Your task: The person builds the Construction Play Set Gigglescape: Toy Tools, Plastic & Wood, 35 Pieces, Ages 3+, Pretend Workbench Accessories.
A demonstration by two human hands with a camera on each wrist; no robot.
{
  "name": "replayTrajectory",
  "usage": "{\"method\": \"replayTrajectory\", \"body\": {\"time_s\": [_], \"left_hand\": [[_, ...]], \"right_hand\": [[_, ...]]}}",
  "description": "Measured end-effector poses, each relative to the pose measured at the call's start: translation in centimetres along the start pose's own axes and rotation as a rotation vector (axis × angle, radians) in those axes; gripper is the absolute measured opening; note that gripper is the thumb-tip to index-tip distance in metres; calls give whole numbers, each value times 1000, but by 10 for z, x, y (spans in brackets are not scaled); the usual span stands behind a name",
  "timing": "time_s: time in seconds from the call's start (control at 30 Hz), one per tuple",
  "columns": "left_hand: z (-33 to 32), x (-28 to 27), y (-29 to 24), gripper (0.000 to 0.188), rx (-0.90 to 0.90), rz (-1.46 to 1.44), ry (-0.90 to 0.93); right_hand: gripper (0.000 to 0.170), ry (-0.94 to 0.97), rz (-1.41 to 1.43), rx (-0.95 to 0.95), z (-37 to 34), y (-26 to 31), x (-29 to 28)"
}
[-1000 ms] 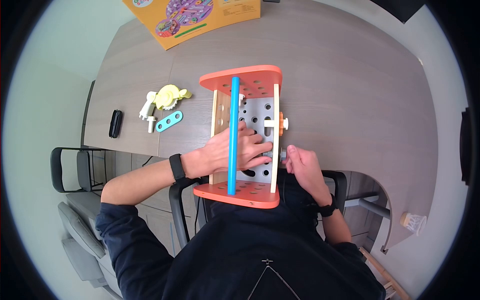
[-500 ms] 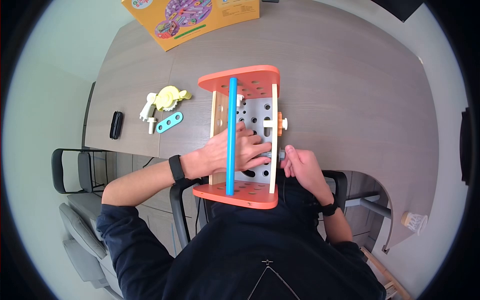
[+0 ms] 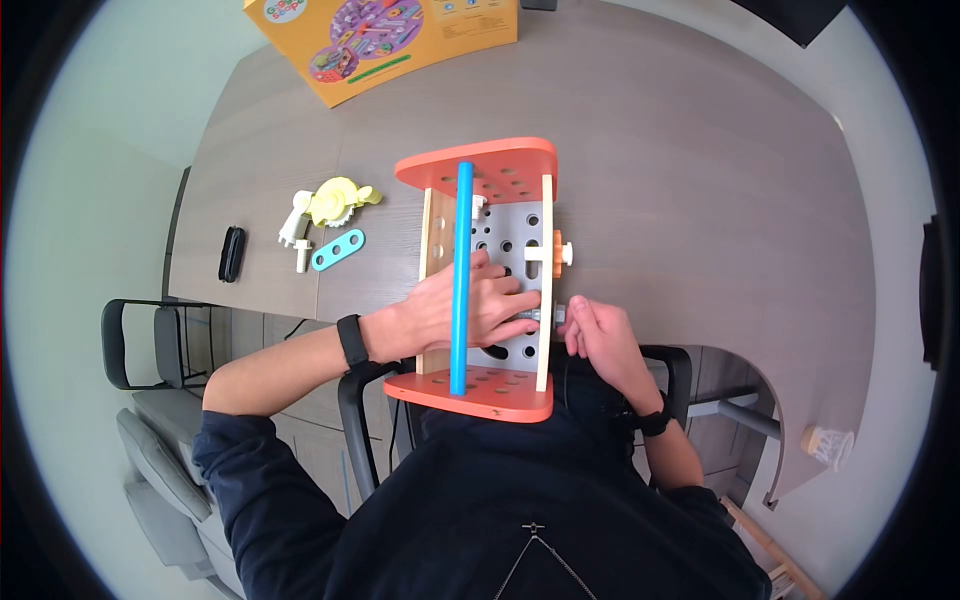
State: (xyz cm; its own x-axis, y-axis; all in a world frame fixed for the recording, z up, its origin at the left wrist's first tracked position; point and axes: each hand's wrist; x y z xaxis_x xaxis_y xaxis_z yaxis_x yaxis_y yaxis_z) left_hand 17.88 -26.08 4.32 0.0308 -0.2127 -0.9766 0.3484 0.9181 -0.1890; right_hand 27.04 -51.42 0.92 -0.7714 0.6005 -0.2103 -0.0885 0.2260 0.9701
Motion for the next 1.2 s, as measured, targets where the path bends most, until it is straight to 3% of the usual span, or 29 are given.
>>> {"method": "replayTrajectory", "body": {"time_s": [0.1,0.17,0.23,0.4,0.47,0.53,0.6,0.67,0.73,0.87,0.93,1.03,1.2], "left_hand": [[-1,3,1,34,1,2,2],[0,4,1,34,3,4,1],[1,2,0,34,3,11,2],[1,-3,-2,30,-12,-8,43],[0,-5,-2,28,-25,-5,71],[1,-4,-2,28,-22,3,82],[1,1,0,32,-6,0,35],[1,2,0,34,2,-3,14],[1,1,0,34,0,-6,15],[1,-3,-2,29,-11,17,79],[1,-2,-1,28,-6,9,69],[1,5,1,34,8,10,-1],[0,5,1,34,8,3,2]], "right_hand": [[22,-240,138,-247,-3,-2,27],[22,-243,252,-267,-5,-5,29],[19,-65,329,-96,-7,-2,16],[19,207,83,163,2,-14,-5],[19,125,43,41,2,-15,1],[18,-169,134,-248,-6,-11,19],[17,-155,160,-371,-4,-22,24],[17,-126,190,-314,-3,-17,26],[16,-78,222,-79,-6,-5,23],[20,78,-88,59,2,-14,6],[23,50,-85,77,-3,-12,3],[26,-45,-45,-174,-11,-1,10],[23,13,-274,-190,-9,7,20]]}}
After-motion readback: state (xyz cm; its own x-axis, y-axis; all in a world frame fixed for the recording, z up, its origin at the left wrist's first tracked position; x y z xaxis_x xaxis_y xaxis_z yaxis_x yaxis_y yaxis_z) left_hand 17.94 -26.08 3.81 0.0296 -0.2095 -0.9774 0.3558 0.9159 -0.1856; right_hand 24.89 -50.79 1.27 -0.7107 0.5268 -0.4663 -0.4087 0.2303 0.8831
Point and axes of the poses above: each hand's wrist, its own z-axis towards the middle knuckle, its own x-axis out of the palm, y = z × x, and after that the axes turned 9 degrees about -x, right-handed
